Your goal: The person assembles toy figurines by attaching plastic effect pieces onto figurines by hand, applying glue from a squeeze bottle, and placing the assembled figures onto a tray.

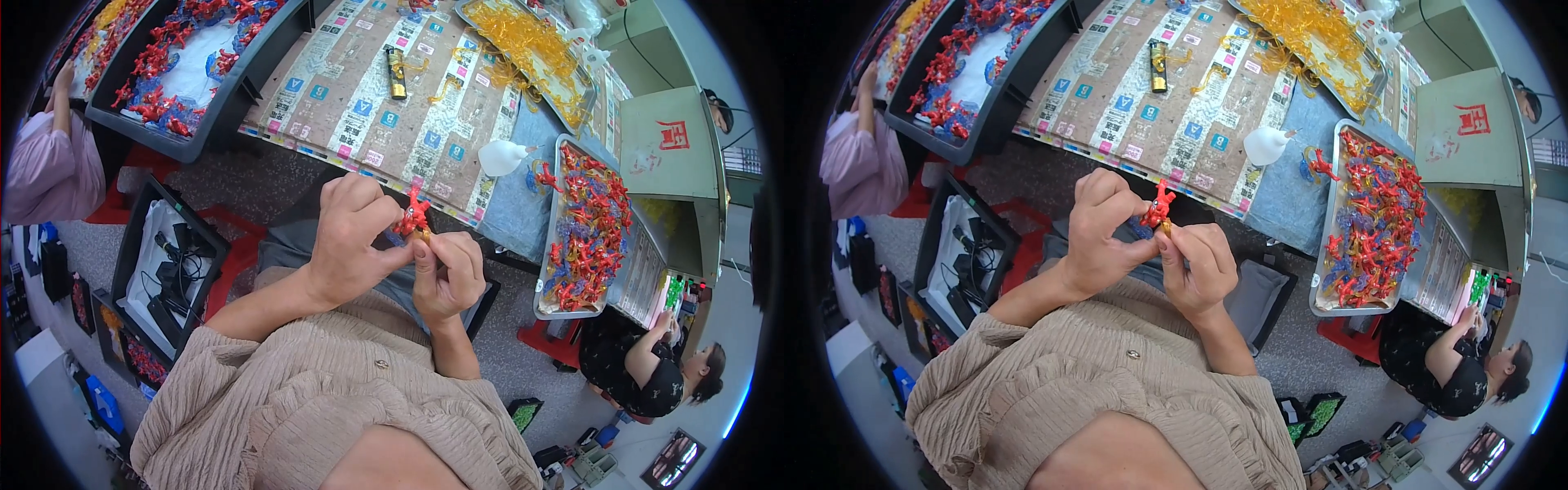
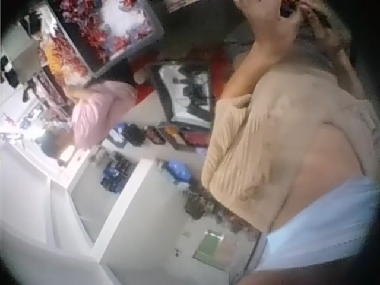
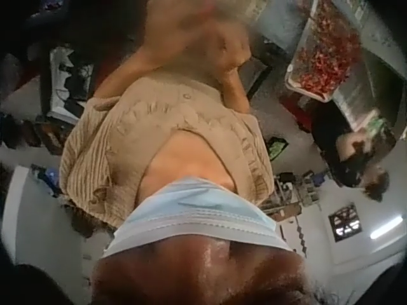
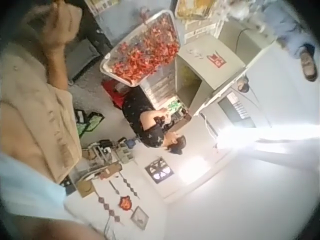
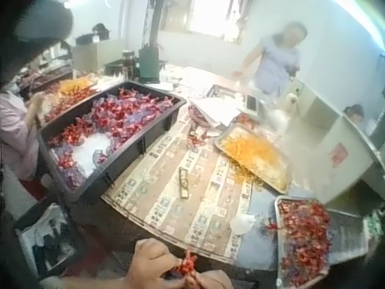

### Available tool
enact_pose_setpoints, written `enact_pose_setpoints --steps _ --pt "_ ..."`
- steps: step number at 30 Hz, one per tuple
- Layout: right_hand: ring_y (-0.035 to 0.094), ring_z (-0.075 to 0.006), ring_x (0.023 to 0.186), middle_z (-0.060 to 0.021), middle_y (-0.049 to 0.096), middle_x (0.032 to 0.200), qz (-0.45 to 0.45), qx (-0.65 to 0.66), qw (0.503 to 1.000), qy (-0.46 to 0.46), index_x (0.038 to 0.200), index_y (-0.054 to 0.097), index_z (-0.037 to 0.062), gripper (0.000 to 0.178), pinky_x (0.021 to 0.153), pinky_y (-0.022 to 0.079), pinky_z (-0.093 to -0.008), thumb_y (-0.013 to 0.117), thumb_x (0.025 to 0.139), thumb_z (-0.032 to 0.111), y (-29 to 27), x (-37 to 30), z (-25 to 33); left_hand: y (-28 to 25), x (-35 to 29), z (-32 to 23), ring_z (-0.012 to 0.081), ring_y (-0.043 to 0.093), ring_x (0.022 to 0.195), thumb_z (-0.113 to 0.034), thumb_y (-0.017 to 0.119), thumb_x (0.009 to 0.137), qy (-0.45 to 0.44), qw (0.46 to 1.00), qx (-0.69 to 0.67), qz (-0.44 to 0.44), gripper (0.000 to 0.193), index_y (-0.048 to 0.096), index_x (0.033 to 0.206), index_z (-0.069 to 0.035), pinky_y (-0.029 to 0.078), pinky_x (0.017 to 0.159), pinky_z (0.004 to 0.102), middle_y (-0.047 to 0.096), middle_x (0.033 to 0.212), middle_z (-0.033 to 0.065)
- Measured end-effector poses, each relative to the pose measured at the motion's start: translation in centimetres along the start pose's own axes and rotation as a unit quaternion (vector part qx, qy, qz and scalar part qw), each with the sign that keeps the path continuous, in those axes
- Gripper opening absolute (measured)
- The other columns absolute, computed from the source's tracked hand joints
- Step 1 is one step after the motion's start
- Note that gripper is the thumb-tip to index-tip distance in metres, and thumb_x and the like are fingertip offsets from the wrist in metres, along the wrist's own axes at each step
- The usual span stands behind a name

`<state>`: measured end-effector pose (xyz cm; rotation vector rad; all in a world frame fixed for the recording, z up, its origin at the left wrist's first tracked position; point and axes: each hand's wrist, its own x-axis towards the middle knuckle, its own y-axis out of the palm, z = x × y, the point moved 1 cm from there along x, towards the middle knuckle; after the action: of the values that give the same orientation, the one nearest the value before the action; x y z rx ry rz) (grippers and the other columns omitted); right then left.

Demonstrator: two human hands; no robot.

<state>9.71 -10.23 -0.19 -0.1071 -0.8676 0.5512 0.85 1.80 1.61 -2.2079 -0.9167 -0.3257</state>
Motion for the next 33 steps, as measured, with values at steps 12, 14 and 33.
enact_pose_setpoints --steps 12,14,33 --pt "0.056 -0.0197 0.069 -0.0115 0.06 0.08 -0.019 -0.007 0.999 0.042 0.087 0.059 -0.0009 0.015 0.061 0.045 -0.0286 0.071 0.078 -0.002 0.8 -0.2 0.6 0.2 -0.3 -0.1 0.0227 0.046 0.077 -0.021 0.076 0.06 0.047 0.997 0.044 -0.031 0.028 0.054 0.073 -0.01 0.031 0.075 0.0374 0.043 0.076 0.0036" --pt "0.055 -0.0192 0.068 -0.011 0.059 0.079 -0.021 -0.004 0.999 0.047 0.085 0.058 -0.0005 0.014 0.061 0.045 -0.0285 0.069 0.078 -0.003 1.0 -0.4 0.5 0.3 -0.5 -0.1 0.0232 0.045 0.076 -0.02 0.075 0.06 0.05 0.997 0.052 -0.039 0.027 0.053 0.073 -0.009 0.031 0.074 0.038 0.042 0.076 0.0042" --pt "0.049 -0.0146 0.067 -0.0074 0.053 0.078 -0.03 0.1 0.982 0.156 0.081 0.055 0.001 0.017 0.059 0.041 -0.0265 0.07 0.075 -0.004 1.2 -0.1 0.1 1.1 -0.6 0.0 0.0247 0.047 0.076 -0.019 0.076 0.059 0.042 0.996 0.024 -0.077 0.03 0.056 0.078 -0.008 0.033 0.074 0.0375 0.046 0.077 0.0051"
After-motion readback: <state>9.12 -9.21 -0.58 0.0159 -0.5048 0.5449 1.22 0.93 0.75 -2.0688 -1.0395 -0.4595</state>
